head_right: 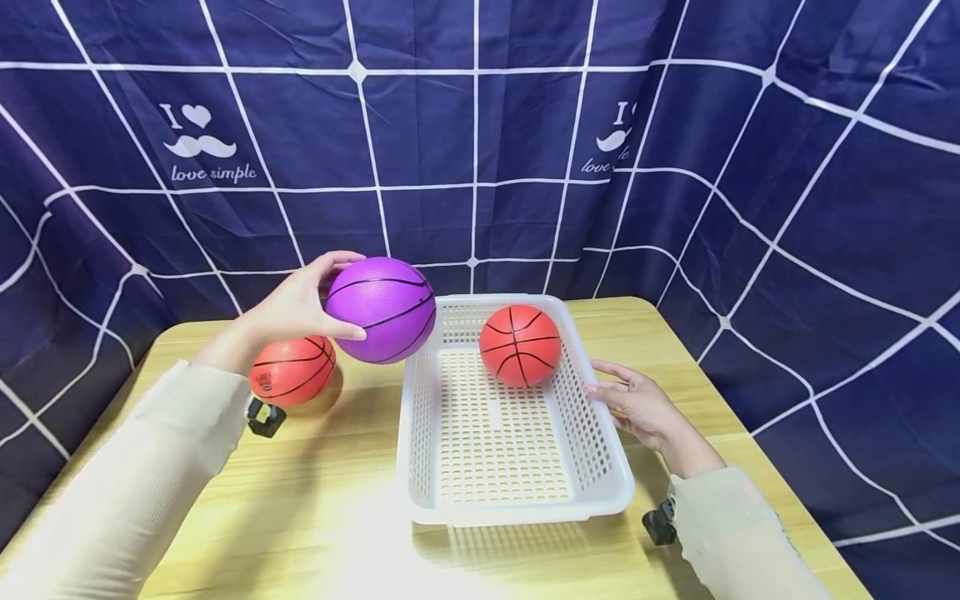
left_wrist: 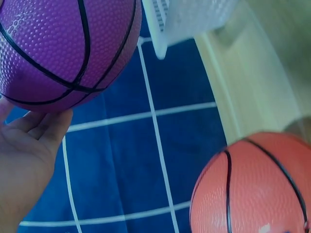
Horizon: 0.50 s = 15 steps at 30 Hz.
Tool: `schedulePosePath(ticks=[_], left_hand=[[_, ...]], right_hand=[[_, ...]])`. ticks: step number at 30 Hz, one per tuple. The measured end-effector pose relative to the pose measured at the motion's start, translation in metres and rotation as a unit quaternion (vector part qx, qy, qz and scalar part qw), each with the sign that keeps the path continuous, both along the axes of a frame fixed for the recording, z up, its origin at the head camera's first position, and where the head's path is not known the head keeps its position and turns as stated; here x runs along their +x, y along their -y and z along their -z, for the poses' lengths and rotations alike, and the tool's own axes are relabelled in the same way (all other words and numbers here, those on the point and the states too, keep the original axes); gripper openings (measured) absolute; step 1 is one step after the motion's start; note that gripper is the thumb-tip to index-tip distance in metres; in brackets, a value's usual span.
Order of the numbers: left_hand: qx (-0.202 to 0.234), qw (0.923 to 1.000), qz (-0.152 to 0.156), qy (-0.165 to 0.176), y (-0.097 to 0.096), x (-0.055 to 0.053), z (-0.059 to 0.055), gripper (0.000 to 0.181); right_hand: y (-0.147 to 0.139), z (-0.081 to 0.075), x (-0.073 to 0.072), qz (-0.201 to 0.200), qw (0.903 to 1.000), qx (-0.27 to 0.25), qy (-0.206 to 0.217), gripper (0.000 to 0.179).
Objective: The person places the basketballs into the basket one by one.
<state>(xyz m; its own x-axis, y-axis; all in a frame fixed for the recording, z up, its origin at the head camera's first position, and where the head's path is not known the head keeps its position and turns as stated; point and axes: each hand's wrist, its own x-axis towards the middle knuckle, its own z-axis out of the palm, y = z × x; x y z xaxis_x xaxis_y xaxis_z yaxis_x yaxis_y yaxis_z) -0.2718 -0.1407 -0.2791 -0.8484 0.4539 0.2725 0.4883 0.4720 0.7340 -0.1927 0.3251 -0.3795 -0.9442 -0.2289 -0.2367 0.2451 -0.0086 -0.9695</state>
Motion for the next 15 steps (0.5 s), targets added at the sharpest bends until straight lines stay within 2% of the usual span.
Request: schedulePosePath(ticks=[8, 15], left_hand=[[0.018, 0.9997, 0.013, 0.000, -0.032, 0.005, 0.008, 0.094], [0.029, 0.9990, 0.034, 0.003, -0.066, 0.017, 0.016, 0.093]], right_hand=[[0.000, 0.000, 0.000, 0.000, 1.0000, -0.002, 0.001, 0.048], [-0.001, 0.001, -0.001, -0.007, 1.0000, -0.002, -0.004, 0.055]])
